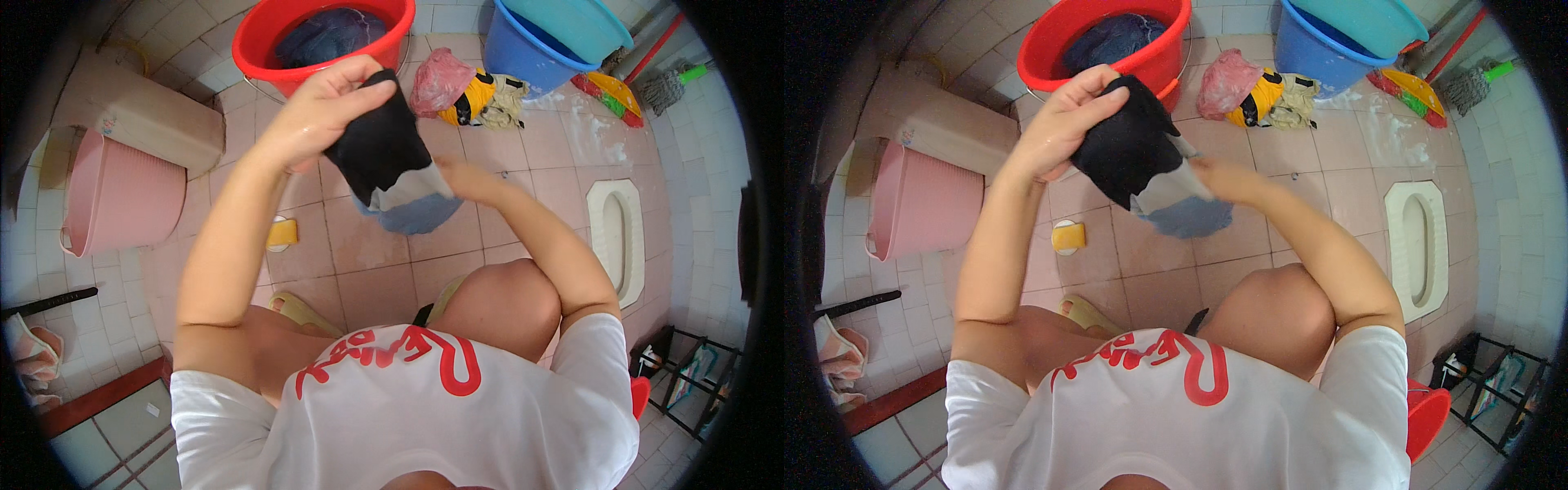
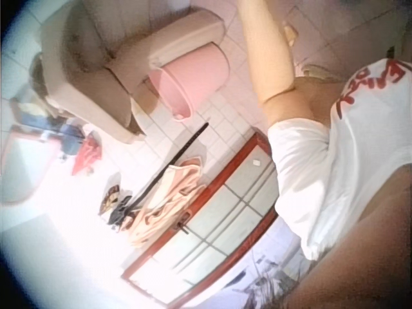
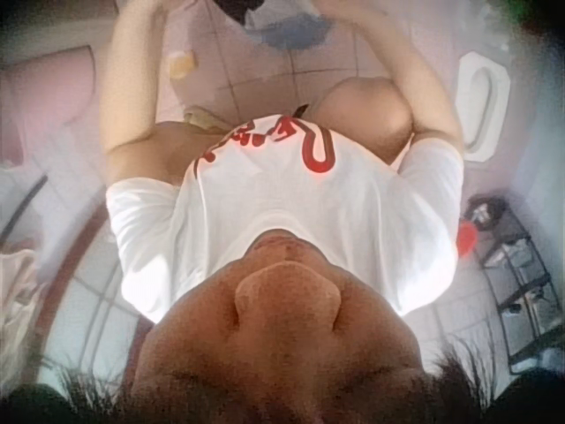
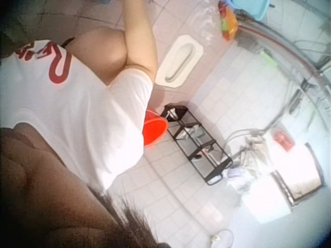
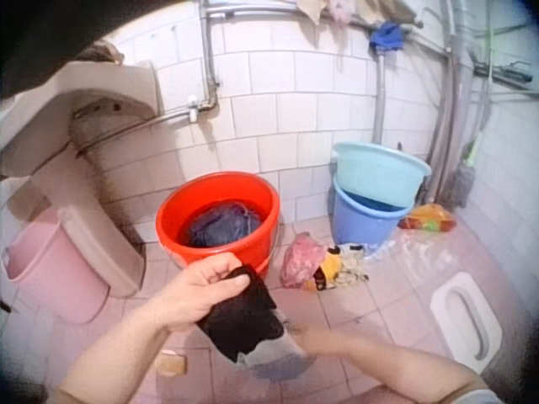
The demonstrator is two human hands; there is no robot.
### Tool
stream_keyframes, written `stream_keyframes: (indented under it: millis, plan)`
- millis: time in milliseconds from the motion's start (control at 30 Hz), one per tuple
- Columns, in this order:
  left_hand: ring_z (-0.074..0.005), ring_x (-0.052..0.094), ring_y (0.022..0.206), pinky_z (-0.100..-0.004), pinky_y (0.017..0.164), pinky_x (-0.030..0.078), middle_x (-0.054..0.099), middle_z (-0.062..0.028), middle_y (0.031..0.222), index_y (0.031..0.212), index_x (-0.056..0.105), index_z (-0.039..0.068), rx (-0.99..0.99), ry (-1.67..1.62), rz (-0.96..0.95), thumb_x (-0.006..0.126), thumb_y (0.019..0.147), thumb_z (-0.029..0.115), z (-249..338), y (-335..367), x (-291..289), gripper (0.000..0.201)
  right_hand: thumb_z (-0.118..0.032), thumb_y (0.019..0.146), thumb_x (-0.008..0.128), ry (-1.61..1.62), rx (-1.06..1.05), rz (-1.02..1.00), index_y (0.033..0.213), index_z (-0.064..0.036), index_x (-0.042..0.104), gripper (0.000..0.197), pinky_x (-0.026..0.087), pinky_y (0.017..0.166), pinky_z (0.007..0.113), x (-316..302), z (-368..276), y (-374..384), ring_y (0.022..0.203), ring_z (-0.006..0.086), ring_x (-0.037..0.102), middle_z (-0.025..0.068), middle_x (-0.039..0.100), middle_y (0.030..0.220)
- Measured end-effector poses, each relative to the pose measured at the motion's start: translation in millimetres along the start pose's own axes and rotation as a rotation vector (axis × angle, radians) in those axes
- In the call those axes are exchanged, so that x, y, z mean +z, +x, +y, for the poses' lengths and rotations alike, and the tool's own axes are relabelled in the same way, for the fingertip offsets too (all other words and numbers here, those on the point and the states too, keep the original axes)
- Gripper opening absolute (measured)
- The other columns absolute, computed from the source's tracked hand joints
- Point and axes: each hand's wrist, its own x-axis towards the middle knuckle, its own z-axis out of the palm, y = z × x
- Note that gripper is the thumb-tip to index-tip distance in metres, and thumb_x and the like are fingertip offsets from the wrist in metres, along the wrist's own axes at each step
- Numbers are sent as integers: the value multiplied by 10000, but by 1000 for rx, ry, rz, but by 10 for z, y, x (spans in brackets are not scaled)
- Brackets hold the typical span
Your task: The person washes clothes by hand on a bathroom floor, applying soap to a yellow shirt and then a pink shirt while scrubbing them against the tiles.
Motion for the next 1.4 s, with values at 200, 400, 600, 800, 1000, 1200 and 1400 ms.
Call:
stream_keyframes:
  millis: [200, 400, 600, 800, 1000, 1200, 1400]
  plan:
    - [-39, 554, 785, -206, 690, 466, 621, 45, 891, 1079, 604, 9, -361, 371, -375, 852, 661, 131, 38, -155, -499, 501, -381, 889, 647, 871, -72, 562, 901, -60, 671, 323, 484, 660, 262, -662, -15, -165, 728, 102, 620, 35, 675, 840]
    - [-78, 597, 890, -242, 775, 489, 666, -5, 1008, 1147, 604, 3, -497, 398, -479, 767, 778, 144, -95, -154, -698, 427, -359, 853, 708, 822, -80, 886, 846, -57, 635, 312, 458, 623, 236, -921, -44, -183, 655, 88, 572, 7, 636, 765]
    - [-153, 608, 1029, -306, 877, 502, 618, -53, 1169, 1255, 523, 56, -226, -358, -6, 556, 960, 256, -308, 154, -12, 358, -269, 829, 714, -369, -259, 1206, 935, -22, 612, 287, 486, 660, 274, -655, 261, -9, 726, 136, 597, 63, 630, 863]
    - [-187, 623, 957, -359, 843, 520, 628, -51, 1046, 1129, 543, 81, -270, -620, 84, 547, 961, 286, -433, 424, 519, 266, -286, 968, 504, 864, -91, 196, 1253, -69, 513, 359, 464, 911, 295, -87, 42, 180, 1077, 145, 552, 57, 555, 1191]
    - [-143, 630, 810, -318, 714, 533, 637, -36, 923, 1057, 572, 70, -195, -461, -30, 589, 935, 277, -129, 381, 926, 241, -283, 971, 489, 1080, 166, 153, 1322, -93, 441, 402, 444, 940, 295, 120, -40, 301, 1122, 154, 524, 64, 542, 1236]
    - [-133, 652, 866, -276, 770, 524, 674, -51, 972, 1090, 611, 38, -288, -171, 81, 633, 903, 234, -109, 468, 301, 272, -207, 929, 548, 683, 228, -9, 1230, -56, 551, 337, 498, 799, 286, 16, 734, 436, 911, 146, 604, 51, 643, 1062]
    - [-147, 629, 895, -286, 814, 483, 680, -47, 966, 1076, 634, 23, -324, 2, 197, 658, 879, 259, -241, 424, -251, 309, -254, 847, 667, 748, 113, 244, 1092, -60, 631, 315, 486, 698, 288, -493, 603, -145, 837, 113, 600, 22, 645, 980]
